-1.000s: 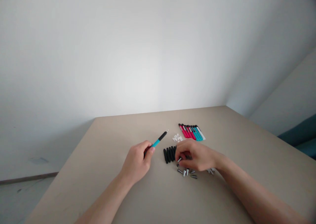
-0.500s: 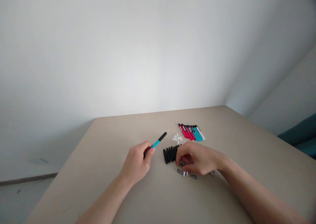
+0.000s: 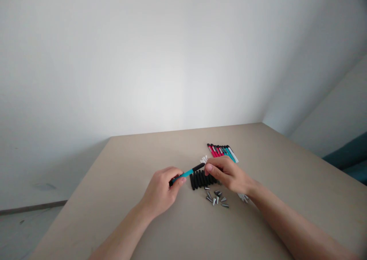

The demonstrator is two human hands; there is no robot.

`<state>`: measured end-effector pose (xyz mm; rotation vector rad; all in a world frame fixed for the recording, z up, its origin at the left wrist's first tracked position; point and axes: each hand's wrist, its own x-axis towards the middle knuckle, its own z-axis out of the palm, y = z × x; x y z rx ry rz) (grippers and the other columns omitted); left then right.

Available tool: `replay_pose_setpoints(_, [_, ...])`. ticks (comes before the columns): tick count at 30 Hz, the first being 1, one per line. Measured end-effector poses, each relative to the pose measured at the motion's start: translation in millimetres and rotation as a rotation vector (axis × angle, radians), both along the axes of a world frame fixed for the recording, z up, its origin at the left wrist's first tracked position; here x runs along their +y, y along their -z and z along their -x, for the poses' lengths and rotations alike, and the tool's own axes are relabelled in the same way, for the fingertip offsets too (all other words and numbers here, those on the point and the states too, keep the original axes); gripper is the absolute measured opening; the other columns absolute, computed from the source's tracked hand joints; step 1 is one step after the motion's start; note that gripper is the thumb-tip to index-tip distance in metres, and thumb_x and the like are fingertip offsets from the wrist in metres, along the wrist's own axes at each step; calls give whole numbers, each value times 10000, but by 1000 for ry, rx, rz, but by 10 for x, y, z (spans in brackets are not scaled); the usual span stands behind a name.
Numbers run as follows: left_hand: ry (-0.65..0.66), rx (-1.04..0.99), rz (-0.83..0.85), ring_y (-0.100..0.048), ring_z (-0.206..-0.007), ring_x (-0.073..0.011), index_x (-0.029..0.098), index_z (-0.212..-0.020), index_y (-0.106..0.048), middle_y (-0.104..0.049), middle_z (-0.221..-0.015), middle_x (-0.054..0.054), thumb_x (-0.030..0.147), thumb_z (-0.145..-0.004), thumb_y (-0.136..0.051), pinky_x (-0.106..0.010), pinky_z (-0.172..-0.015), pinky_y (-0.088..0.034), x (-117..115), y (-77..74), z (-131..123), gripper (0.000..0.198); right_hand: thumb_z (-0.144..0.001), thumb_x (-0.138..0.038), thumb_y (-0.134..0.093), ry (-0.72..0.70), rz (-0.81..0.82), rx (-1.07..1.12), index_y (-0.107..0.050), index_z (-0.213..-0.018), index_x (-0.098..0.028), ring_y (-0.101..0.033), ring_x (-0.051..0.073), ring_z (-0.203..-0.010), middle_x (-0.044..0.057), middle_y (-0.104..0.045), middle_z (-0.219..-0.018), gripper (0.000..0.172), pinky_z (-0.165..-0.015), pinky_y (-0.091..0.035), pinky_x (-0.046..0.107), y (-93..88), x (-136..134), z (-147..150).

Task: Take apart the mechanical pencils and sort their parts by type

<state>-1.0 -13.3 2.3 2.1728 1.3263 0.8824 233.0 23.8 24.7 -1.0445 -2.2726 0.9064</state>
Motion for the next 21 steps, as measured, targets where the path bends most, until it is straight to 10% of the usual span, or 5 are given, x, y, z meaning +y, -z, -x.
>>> replay_pose_setpoints(21, [-6,-45,8,-524,-630,-134,185,-839,-644,-630,-731,-21,290,-913,-456,-233,-573,-356,-2,42,-12,229,-896,-437,-460,180,-130,-14,-411,-580,-182,-319,88,-494,-49,-355,-516,409,-462,-216,232,99,37,37])
